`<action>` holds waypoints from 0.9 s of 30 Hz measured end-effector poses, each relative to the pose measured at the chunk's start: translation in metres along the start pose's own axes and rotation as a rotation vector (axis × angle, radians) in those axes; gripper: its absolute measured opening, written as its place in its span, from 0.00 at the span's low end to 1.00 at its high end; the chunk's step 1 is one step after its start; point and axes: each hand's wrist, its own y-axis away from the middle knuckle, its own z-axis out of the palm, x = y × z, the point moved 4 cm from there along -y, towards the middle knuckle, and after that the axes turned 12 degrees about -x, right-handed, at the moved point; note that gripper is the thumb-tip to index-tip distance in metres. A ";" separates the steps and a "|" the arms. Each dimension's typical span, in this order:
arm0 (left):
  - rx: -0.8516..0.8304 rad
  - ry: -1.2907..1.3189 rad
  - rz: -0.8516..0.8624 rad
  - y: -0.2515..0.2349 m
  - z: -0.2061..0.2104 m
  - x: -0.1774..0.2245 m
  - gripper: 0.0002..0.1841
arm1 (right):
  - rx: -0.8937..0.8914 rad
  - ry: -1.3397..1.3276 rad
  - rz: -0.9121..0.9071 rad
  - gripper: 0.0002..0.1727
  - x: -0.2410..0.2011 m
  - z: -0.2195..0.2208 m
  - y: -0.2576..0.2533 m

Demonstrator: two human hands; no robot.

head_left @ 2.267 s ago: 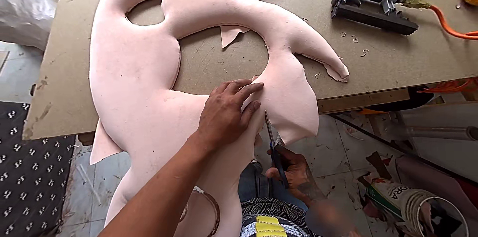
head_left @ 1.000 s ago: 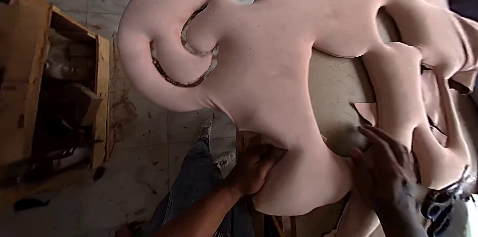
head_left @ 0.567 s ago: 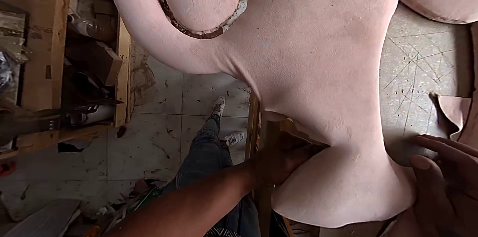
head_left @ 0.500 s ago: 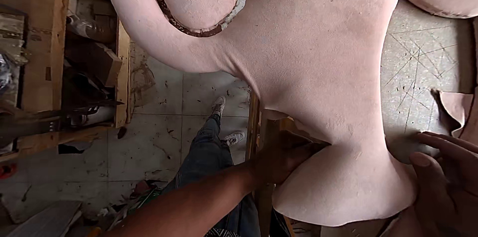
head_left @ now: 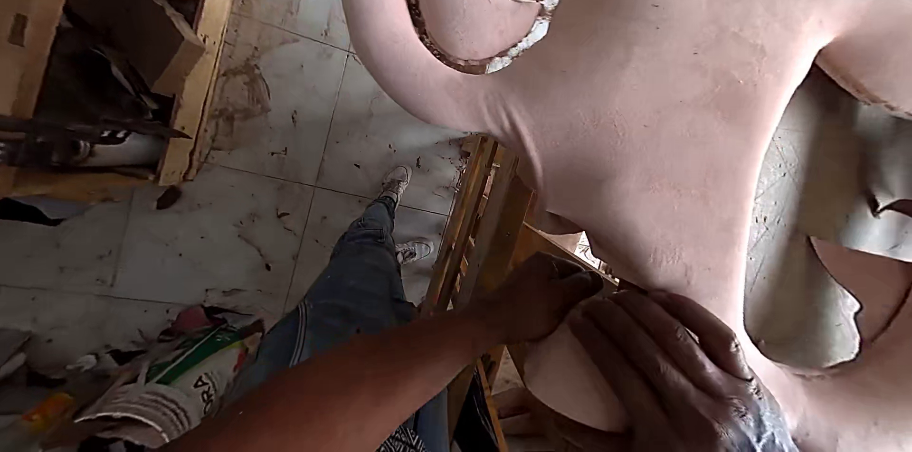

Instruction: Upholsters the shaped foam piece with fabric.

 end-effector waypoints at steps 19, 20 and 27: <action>0.348 -0.485 0.166 0.109 0.018 0.038 0.17 | 0.123 -0.095 -0.152 0.46 0.009 0.003 -0.011; 0.281 -0.503 0.147 0.119 0.027 0.043 0.17 | 0.113 -0.102 -0.166 0.47 0.008 0.001 -0.009; -0.110 -1.404 0.142 0.123 0.083 0.168 0.12 | 0.025 -0.110 -0.191 0.46 -0.016 -0.004 0.041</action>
